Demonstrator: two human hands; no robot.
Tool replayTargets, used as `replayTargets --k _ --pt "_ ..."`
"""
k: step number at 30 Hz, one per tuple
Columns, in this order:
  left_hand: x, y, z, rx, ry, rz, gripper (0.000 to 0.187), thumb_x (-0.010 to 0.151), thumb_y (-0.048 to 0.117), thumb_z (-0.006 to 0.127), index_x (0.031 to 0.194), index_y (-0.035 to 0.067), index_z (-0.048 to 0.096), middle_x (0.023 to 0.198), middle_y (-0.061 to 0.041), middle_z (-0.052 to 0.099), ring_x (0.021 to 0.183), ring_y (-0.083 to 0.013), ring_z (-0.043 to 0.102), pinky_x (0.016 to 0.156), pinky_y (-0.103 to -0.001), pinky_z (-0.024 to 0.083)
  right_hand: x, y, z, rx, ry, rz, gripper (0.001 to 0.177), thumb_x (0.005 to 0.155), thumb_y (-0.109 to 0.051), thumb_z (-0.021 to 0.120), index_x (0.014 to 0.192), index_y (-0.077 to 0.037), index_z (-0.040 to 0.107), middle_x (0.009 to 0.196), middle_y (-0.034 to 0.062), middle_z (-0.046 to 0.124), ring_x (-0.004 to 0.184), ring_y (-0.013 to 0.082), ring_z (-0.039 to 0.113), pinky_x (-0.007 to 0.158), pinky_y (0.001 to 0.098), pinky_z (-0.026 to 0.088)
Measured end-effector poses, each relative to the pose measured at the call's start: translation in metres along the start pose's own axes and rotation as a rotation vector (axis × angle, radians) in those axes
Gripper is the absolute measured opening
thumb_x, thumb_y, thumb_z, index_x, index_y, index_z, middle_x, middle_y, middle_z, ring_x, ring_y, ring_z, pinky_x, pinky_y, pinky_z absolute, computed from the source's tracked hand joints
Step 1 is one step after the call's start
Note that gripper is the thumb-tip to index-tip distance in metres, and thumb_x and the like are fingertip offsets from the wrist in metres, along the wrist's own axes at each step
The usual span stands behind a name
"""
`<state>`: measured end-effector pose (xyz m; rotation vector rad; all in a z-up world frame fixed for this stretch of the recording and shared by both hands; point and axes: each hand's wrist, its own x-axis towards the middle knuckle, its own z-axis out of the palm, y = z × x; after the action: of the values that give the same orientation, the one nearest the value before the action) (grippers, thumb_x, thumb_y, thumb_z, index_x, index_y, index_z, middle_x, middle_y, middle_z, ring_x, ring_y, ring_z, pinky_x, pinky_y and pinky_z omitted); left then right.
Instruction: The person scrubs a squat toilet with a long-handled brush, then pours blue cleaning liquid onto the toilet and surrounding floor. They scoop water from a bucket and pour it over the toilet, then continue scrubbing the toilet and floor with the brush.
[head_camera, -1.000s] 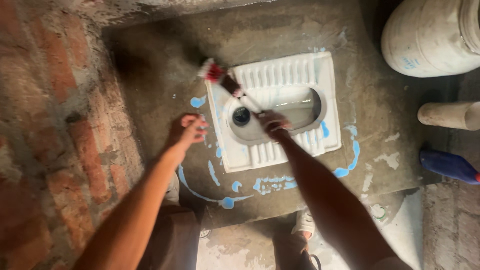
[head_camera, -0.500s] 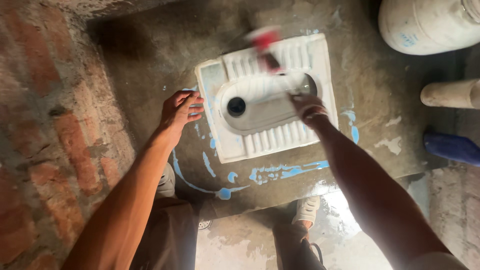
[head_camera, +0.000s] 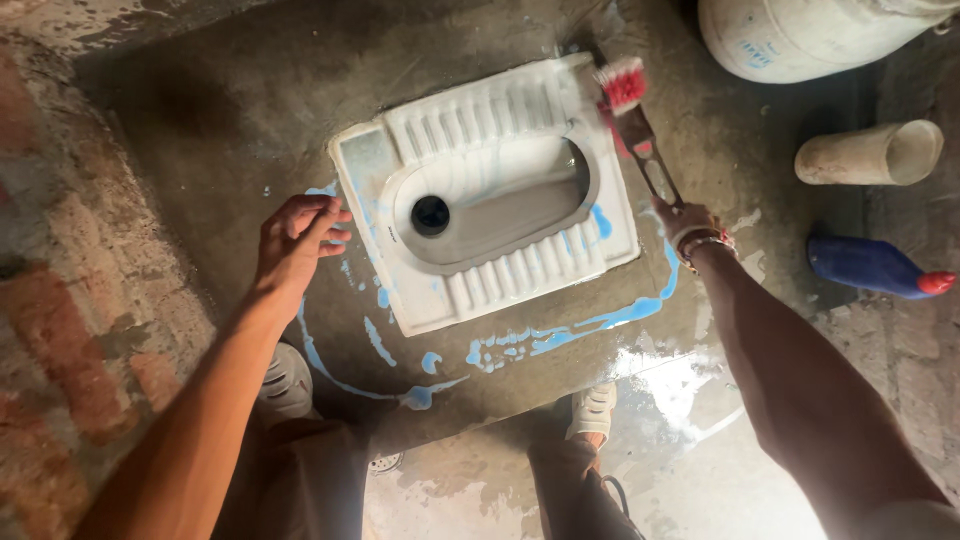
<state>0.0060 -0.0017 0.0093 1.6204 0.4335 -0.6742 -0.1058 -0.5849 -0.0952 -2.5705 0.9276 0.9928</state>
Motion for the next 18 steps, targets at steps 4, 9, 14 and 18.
replayTargets --k 4,9,14,18 --pt "-0.006 -0.009 0.002 0.082 -0.086 0.161 0.030 0.100 0.025 0.068 0.119 0.003 0.063 0.108 -0.010 0.073 0.088 -0.0176 0.070 0.079 -0.031 0.057 -0.001 -0.056 0.015 0.013 0.046 0.003 0.068 0.098 -0.070 0.050 0.117 -0.010 0.074 0.111 0.0228 0.073 0.106 0.0428 0.068 0.091 0.0523 0.053" --pt "-0.011 -0.025 0.007 0.230 -0.076 0.261 0.029 0.099 0.019 0.070 0.121 0.003 0.061 0.105 -0.010 0.073 0.090 -0.0158 0.072 0.079 -0.028 0.056 0.005 -0.040 0.001 -0.060 0.007 -0.007 0.075 0.102 -0.074 0.042 0.114 -0.006 0.072 0.099 0.0227 0.074 0.093 0.0384 0.073 0.083 0.0527 0.058" --pt "-0.010 -0.030 0.033 0.231 -0.076 0.323 0.030 0.098 0.016 0.074 0.122 0.003 0.062 0.109 -0.010 0.072 0.093 -0.0154 0.070 0.079 -0.028 0.053 -0.066 0.127 0.051 -0.186 -0.225 0.204 0.081 0.098 -0.081 0.032 0.124 -0.013 0.068 0.083 0.0185 0.080 0.077 0.0310 0.081 0.071 0.0444 0.064" --pt "-0.002 -0.020 0.062 0.269 -0.115 0.297 0.030 0.096 0.016 0.074 0.121 0.004 0.063 0.110 -0.008 0.071 0.091 -0.0151 0.070 0.075 -0.029 0.053 -0.147 0.206 0.110 -0.163 -0.204 0.237 0.081 0.089 -0.085 0.038 0.113 -0.017 0.076 0.105 0.0162 0.075 0.098 0.0386 0.072 0.086 0.0511 0.057"
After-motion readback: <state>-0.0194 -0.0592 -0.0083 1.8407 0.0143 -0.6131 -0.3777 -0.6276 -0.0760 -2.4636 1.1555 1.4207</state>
